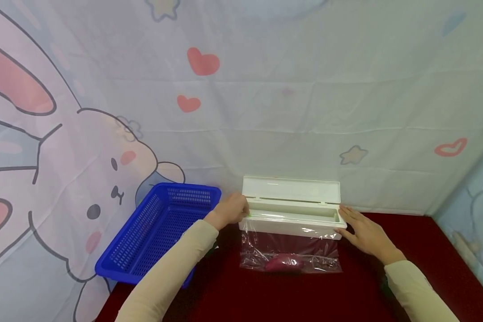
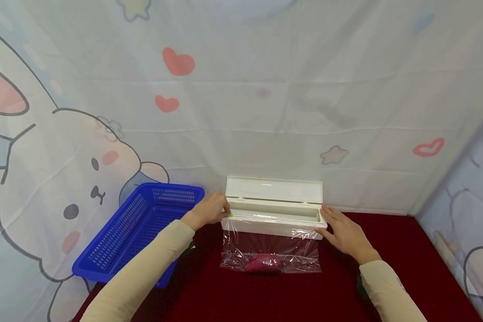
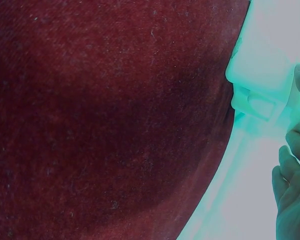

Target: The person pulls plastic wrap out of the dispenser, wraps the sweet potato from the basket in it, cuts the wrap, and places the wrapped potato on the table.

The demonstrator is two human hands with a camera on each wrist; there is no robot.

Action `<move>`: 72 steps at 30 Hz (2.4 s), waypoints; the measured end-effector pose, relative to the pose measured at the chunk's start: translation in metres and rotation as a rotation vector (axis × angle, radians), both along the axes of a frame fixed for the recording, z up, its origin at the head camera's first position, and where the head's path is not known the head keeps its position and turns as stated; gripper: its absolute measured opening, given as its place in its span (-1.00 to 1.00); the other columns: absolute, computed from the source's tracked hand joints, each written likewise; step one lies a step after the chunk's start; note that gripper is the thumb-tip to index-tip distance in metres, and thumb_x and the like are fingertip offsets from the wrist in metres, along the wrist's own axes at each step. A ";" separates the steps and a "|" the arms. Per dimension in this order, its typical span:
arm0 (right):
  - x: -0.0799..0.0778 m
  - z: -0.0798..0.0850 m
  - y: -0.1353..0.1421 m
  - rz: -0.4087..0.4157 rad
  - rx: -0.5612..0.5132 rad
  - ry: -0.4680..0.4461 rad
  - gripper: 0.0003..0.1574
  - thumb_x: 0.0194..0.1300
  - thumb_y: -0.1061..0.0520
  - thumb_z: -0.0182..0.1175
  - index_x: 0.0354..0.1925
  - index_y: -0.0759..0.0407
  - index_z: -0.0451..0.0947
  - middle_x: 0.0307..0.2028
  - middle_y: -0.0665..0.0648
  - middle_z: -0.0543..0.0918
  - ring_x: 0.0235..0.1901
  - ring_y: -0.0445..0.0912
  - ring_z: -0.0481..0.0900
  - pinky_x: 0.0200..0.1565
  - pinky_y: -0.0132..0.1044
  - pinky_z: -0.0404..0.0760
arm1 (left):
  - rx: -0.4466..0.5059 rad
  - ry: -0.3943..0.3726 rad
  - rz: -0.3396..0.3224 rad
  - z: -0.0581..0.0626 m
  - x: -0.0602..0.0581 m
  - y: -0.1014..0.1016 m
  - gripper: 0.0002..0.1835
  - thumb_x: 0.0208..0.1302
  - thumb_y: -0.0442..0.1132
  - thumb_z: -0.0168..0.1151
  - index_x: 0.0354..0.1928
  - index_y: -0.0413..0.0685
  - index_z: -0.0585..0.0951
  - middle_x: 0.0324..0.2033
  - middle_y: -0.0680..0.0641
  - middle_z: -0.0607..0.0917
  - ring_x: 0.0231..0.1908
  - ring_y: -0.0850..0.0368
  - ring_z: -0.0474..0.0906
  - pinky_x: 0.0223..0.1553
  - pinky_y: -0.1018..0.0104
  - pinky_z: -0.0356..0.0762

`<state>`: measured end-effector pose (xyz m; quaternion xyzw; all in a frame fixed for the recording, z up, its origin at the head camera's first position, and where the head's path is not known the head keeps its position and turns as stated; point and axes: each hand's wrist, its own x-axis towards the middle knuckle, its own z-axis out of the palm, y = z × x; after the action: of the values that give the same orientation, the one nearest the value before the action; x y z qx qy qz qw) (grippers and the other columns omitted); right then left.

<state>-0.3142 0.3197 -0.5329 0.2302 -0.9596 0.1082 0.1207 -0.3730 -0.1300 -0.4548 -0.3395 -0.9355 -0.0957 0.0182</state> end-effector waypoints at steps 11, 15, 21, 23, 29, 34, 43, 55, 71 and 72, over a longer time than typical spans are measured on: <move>0.000 0.001 0.001 -0.007 -0.003 0.006 -0.04 0.53 -0.21 0.27 0.53 0.42 0.31 0.53 0.44 0.37 0.48 0.39 0.36 0.35 0.31 0.50 | -0.015 -0.014 0.046 0.006 0.002 -0.014 -0.80 0.16 -0.47 0.40 -0.55 -0.06 0.78 -0.50 0.08 0.71 -0.49 0.22 0.43 -0.45 0.34 0.52; 0.002 0.003 0.002 -0.010 -0.001 0.003 -0.05 0.53 -0.20 0.28 0.53 0.42 0.31 0.53 0.43 0.36 0.49 0.39 0.35 0.34 0.31 0.50 | -0.018 -0.001 0.025 0.007 -0.001 -0.013 -0.58 0.06 -0.54 0.28 -0.76 0.02 0.39 -0.67 0.12 0.31 -0.57 0.24 0.13 -0.57 0.42 0.13; 0.004 0.006 0.003 -0.010 0.003 -0.013 -0.04 0.53 -0.22 0.26 0.53 0.42 0.31 0.53 0.45 0.35 0.50 0.40 0.34 0.37 0.32 0.47 | -0.031 0.012 0.021 0.007 -0.002 -0.010 -0.42 0.03 -0.56 0.23 -0.78 0.18 0.15 -0.71 0.15 0.16 -0.58 0.24 0.08 -0.60 0.44 0.05; 0.004 0.006 0.003 -0.013 0.003 -0.025 -0.03 0.53 -0.24 0.26 0.54 0.41 0.31 0.54 0.44 0.35 0.50 0.40 0.33 0.37 0.32 0.46 | -0.033 0.008 0.027 0.008 -0.001 -0.010 -0.42 0.04 -0.55 0.25 -0.78 0.19 0.17 -0.70 0.15 0.20 -0.58 0.24 0.11 -0.60 0.44 0.07; 0.003 0.009 0.002 -0.021 -0.008 -0.054 -0.01 0.52 -0.27 0.26 0.56 0.36 0.30 0.55 0.43 0.34 0.51 0.41 0.30 0.36 0.35 0.46 | -0.023 0.021 0.025 0.010 0.003 -0.010 -0.42 0.02 -0.56 0.23 -0.77 0.18 0.16 -0.70 0.14 0.17 -0.58 0.23 0.08 -0.60 0.43 0.03; 0.005 0.012 0.003 -0.021 -0.016 -0.067 -0.01 0.50 -0.26 0.29 0.54 0.37 0.34 0.54 0.42 0.35 0.51 0.41 0.30 0.34 0.35 0.48 | -0.005 0.024 0.024 0.010 0.006 -0.008 -0.42 0.02 -0.57 0.22 -0.77 0.19 0.15 -0.69 0.16 0.17 -0.57 0.24 0.08 -0.60 0.45 0.01; 0.007 0.020 -0.001 0.007 -0.028 -0.043 -0.12 0.48 -0.14 0.36 0.49 0.38 0.41 0.50 0.44 0.41 0.47 0.42 0.37 0.29 0.36 0.52 | 0.000 0.042 0.031 0.014 0.010 -0.007 -0.42 0.02 -0.59 0.25 -0.76 0.16 0.17 -0.69 0.14 0.20 -0.57 0.23 0.08 -0.58 0.44 0.01; 0.012 0.024 -0.006 -0.008 -0.049 -0.071 -0.18 0.49 -0.06 0.36 0.47 0.40 0.42 0.45 0.48 0.46 0.38 0.45 0.47 0.23 0.37 0.57 | -0.040 0.054 0.077 0.008 0.009 -0.005 -0.69 0.15 -0.41 0.41 -0.68 0.05 0.66 -0.56 0.09 0.66 -0.53 0.18 0.38 -0.51 0.31 0.41; 0.020 0.029 -0.016 0.051 -0.149 0.032 -0.46 0.37 0.07 0.48 0.17 0.37 0.64 0.11 0.36 0.70 0.06 0.29 0.73 0.05 0.22 0.71 | -0.058 0.112 0.085 0.007 0.017 0.001 -0.84 0.22 -0.15 0.53 -0.17 0.02 0.87 -0.20 -0.04 0.87 -0.17 -0.07 0.79 -0.13 0.06 0.72; 0.021 0.029 -0.017 0.054 -0.151 0.043 -0.47 0.36 0.08 0.49 0.15 0.38 0.64 0.08 0.34 0.71 0.02 0.26 0.73 0.03 0.20 0.72 | -0.061 0.111 0.087 0.006 0.018 0.001 -0.83 0.23 -0.14 0.53 -0.16 0.03 0.87 -0.19 -0.04 0.87 -0.16 -0.07 0.79 -0.13 0.07 0.71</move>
<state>-0.2937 0.3023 -0.5039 0.2487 -0.9393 0.1786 0.1551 -0.3551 -0.1290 -0.4486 -0.3039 -0.9494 -0.0471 0.0638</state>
